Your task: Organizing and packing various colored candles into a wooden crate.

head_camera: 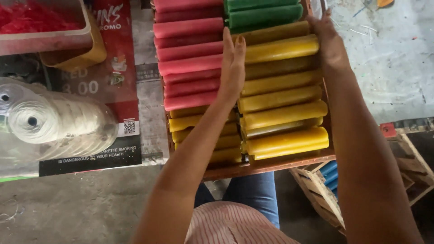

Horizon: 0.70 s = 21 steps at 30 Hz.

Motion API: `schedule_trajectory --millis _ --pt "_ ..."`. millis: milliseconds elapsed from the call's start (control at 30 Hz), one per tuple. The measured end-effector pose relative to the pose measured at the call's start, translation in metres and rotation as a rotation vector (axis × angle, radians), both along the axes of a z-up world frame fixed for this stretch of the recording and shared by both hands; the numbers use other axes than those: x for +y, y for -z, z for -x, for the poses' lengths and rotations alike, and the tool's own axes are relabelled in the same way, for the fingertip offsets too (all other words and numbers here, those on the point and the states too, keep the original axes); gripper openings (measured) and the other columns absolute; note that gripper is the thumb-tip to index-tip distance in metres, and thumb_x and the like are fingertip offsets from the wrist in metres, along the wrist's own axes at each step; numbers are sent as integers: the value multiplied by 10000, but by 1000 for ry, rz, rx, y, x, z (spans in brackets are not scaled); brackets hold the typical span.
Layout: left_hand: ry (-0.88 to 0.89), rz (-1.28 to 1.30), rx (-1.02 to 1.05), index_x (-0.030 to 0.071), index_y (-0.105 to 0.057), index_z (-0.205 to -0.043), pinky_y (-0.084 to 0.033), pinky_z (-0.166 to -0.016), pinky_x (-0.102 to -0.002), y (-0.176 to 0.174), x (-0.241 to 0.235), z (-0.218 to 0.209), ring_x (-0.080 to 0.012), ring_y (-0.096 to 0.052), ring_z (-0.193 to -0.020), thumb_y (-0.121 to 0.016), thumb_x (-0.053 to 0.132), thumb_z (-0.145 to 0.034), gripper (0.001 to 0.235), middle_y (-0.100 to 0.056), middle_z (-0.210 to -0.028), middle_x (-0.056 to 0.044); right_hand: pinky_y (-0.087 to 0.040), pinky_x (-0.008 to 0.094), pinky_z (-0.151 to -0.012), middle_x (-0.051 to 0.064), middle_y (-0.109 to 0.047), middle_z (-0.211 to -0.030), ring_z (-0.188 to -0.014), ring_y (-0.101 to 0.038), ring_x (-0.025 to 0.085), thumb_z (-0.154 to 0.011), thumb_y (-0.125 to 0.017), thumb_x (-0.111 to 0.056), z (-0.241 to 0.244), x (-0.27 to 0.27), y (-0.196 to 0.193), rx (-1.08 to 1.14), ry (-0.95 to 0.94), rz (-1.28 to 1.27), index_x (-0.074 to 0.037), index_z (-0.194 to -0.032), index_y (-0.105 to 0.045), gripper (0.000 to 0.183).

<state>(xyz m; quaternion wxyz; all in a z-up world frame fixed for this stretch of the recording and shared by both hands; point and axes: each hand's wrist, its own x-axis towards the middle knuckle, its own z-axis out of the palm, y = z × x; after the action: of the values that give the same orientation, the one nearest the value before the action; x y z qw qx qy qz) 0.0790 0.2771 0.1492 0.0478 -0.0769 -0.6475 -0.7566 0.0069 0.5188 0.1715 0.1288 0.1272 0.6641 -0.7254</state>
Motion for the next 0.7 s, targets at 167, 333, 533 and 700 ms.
schedule_trajectory --millis 167,333,533,700 --pt "42 -134 -22 125 69 -1632 -48 -1324 -437 23 6 7 -274 26 -1624 -375 451 -1073 785 134 -1738 -113 -290 198 -1215 -40 -535 -1551 -1470 -463 60 -866 -385 -691 -21 -16 -12 169 2 -88 -175 -1495 -503 822" --pt "30 -63 -39 138 62 -1630 30 -1309 -474 16 5 7 -280 96 -1625 -358 538 -1038 828 140 -1740 -111 -365 226 -1180 -38 -670 -1335 -1284 -599 44 -959 -366 -665 29 38 63 343 23 -428 -168 -1327 -660 685" --pt "18 43 60 147 -75 -1647 -142 -1329 -440 15 -23 26 -267 -145 -1631 -411 678 -990 909 -124 -1741 -103 -475 347 -937 103 -584 -1510 -1190 -632 218 -995 -508 -376 27 75 69 576 -183 -999 -72 -1335 -687 491" --pt "125 385 190 51 -195 -1621 -242 -1382 -454 -46 -126 -61 -308 -253 -1634 -324 672 -1069 841 -255 -1724 -176 -696 248 -961 -31 -732 -1504 -1217 -785 114 -899 -687 -636 -57 145 75 272 23 81 -333 -1624 -502 807"
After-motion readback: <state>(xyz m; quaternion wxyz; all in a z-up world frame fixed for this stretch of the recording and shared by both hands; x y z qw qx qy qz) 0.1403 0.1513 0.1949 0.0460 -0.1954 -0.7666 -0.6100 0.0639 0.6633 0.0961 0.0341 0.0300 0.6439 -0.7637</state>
